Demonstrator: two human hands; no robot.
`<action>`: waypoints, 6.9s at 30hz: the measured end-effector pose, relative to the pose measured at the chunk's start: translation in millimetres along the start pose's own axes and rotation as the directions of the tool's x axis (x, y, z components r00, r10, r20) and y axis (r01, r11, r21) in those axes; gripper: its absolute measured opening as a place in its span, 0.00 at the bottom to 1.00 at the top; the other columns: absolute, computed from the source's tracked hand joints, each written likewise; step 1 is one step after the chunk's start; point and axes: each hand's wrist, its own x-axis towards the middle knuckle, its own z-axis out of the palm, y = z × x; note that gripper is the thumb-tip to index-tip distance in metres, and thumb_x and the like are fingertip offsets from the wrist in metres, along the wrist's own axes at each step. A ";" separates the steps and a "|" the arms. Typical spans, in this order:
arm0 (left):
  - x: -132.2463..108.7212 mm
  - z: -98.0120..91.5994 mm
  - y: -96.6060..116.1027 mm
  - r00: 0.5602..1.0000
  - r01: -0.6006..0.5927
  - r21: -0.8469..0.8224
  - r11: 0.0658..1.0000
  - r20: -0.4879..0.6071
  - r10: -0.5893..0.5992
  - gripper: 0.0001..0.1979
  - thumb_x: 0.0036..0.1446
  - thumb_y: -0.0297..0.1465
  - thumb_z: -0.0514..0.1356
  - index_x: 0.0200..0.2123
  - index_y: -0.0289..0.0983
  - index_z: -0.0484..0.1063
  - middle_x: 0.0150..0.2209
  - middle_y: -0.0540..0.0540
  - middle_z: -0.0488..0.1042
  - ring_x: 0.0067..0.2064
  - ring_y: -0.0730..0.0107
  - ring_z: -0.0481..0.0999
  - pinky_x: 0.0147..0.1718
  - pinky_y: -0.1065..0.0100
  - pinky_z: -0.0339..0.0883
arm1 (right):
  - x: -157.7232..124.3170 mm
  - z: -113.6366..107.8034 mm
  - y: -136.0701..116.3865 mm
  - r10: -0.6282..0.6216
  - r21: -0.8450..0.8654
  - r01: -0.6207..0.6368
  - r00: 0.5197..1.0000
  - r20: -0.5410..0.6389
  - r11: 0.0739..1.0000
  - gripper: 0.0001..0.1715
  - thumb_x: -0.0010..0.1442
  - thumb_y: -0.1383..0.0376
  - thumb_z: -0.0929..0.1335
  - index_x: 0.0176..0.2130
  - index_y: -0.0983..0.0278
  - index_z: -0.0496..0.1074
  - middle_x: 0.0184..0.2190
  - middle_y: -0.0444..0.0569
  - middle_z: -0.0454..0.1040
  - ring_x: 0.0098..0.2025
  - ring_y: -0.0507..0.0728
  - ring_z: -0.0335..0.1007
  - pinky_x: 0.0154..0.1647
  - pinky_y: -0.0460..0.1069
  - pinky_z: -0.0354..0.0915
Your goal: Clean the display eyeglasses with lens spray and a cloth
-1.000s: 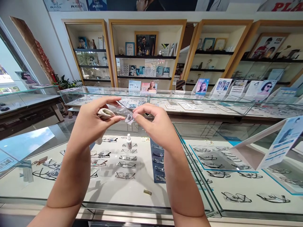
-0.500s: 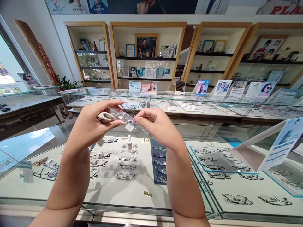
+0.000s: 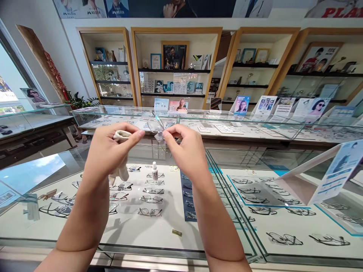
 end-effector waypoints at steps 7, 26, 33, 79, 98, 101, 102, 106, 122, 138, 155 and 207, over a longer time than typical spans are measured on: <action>-3.3 14.2 9.7 0.982 0.134 -0.148 0.980 0.152 -0.112 0.19 0.63 0.48 0.69 0.33 0.38 0.85 0.21 0.51 0.72 0.23 0.73 0.63 0.22 0.69 0.55 | -9.3 16.7 -11.8 -0.178 -0.079 0.173 0.983 -0.054 0.982 0.11 0.72 0.60 0.70 0.39 0.58 0.82 0.43 0.51 0.86 0.47 0.62 0.81 0.51 0.58 0.73; -24.0 3.5 21.9 0.944 0.318 -0.325 0.890 0.198 -0.265 0.20 0.55 0.49 0.75 0.32 0.37 0.86 0.20 0.52 0.67 0.23 0.76 0.58 0.23 0.69 0.50 | -39.9 5.0 -44.8 -0.167 -0.196 0.190 0.978 0.125 0.962 0.07 0.72 0.62 0.69 0.47 0.58 0.79 0.47 0.51 0.84 0.49 0.63 0.80 0.52 0.57 0.71; -48.4 -22.1 -1.2 0.878 0.417 -0.110 0.902 0.305 -0.369 0.17 0.56 0.45 0.72 0.32 0.36 0.84 0.21 0.52 0.69 0.25 0.75 0.60 0.26 0.69 0.51 | -61.8 13.9 -17.6 0.011 -0.112 0.005 0.989 0.149 0.994 0.12 0.69 0.57 0.71 0.49 0.59 0.77 0.42 0.49 0.84 0.43 0.61 0.80 0.47 0.55 0.71; -22.2 2.6 -206.4 0.409 -0.260 0.843 0.470 0.538 -0.737 0.21 0.51 0.36 0.75 0.49 0.43 0.87 0.54 0.37 0.85 0.55 0.49 0.83 0.53 0.61 0.75 | -110.9 37.3 225.6 0.485 -0.378 -0.485 0.869 -0.101 0.789 0.25 0.70 0.49 0.66 0.28 0.57 0.55 0.21 0.41 0.62 0.27 0.55 0.52 0.32 0.51 0.47; -18.2 30.8 -216.5 0.467 -0.203 0.874 0.442 0.483 -0.741 0.21 0.71 0.40 0.66 0.62 0.37 0.74 0.61 0.38 0.76 0.58 0.55 0.80 0.56 0.50 0.79 | -112.6 39.1 223.7 0.503 -0.302 -0.499 0.862 -0.071 0.812 0.34 0.73 0.42 0.60 0.23 0.57 0.51 0.19 0.42 0.52 0.27 0.55 0.47 0.30 0.52 0.45; -19.1 28.5 -214.3 0.477 -0.186 0.879 0.439 0.472 -0.741 0.22 0.71 0.40 0.66 0.62 0.37 0.74 0.61 0.38 0.76 0.58 0.55 0.80 0.56 0.50 0.79 | -112.8 39.2 226.4 0.505 -0.301 -0.506 0.859 -0.089 0.808 0.35 0.74 0.40 0.57 0.23 0.57 0.54 0.19 0.43 0.56 0.26 0.56 0.50 0.30 0.52 0.47; -19.2 27.3 -212.4 0.485 -0.180 0.880 0.439 0.468 -0.739 0.22 0.71 0.41 0.66 0.62 0.37 0.74 0.61 0.38 0.76 0.58 0.56 0.80 0.56 0.49 0.79 | -112.7 39.2 227.2 0.504 -0.300 -0.507 0.859 -0.095 0.808 0.35 0.75 0.40 0.56 0.23 0.57 0.54 0.19 0.44 0.58 0.26 0.56 0.51 0.30 0.52 0.47; -15.1 18.8 -199.0 0.536 -0.146 0.875 0.461 0.462 -0.707 0.15 0.69 0.35 0.67 0.55 0.36 0.80 0.57 0.35 0.80 0.57 0.53 0.81 0.56 0.54 0.77 | -111.7 39.4 228.4 0.508 -0.298 -0.512 0.856 -0.096 0.806 0.36 0.74 0.39 0.55 0.24 0.57 0.60 0.19 0.46 0.63 0.27 0.57 0.56 0.30 0.52 0.49; -13.2 -14.7 -91.3 0.944 0.243 0.018 0.970 0.227 -0.241 0.12 0.58 0.41 0.67 0.34 0.37 0.80 0.35 0.46 0.82 0.34 0.67 0.75 0.39 0.66 0.67 | -111.3 42.7 215.5 0.478 -0.226 -0.485 0.874 -0.089 0.845 0.34 0.71 0.38 0.61 0.26 0.58 0.64 0.19 0.44 0.67 0.26 0.56 0.60 0.30 0.51 0.53; -56.1 62.9 -104.0 0.931 0.363 -0.486 0.795 0.164 -0.325 0.21 0.50 0.49 0.73 0.31 0.38 0.77 0.25 0.53 0.67 0.26 0.76 0.60 0.27 0.70 0.55 | -73.6 76.2 141.4 0.148 -0.021 -0.151 0.983 -0.106 0.988 0.33 0.70 0.38 0.66 0.27 0.59 0.67 0.19 0.38 0.59 0.25 0.52 0.51 0.31 0.49 0.52; -77.5 67.7 -107.7 0.937 0.346 -0.456 0.820 0.210 -0.279 0.24 0.52 0.52 0.75 0.34 0.37 0.79 0.30 0.49 0.75 0.29 0.74 0.66 0.29 0.69 0.60 | -90.7 97.9 100.8 -0.046 0.010 0.047 0.999 -0.019 0.999 0.20 0.74 0.49 0.66 0.40 0.60 0.74 0.17 0.35 0.59 0.20 0.50 0.51 0.27 0.48 0.51; -92.8 83.7 -112.8 0.945 0.327 -0.355 0.876 0.137 -0.297 0.19 0.63 0.50 0.68 0.37 0.38 0.81 0.38 0.45 0.84 0.30 0.70 0.73 0.30 0.68 0.67 | -75.5 84.4 123.4 -0.210 -0.366 0.084 0.924 -0.321 0.927 0.37 0.62 0.61 0.70 0.67 0.63 0.59 0.63 0.67 0.67 0.62 0.71 0.69 0.63 0.69 0.68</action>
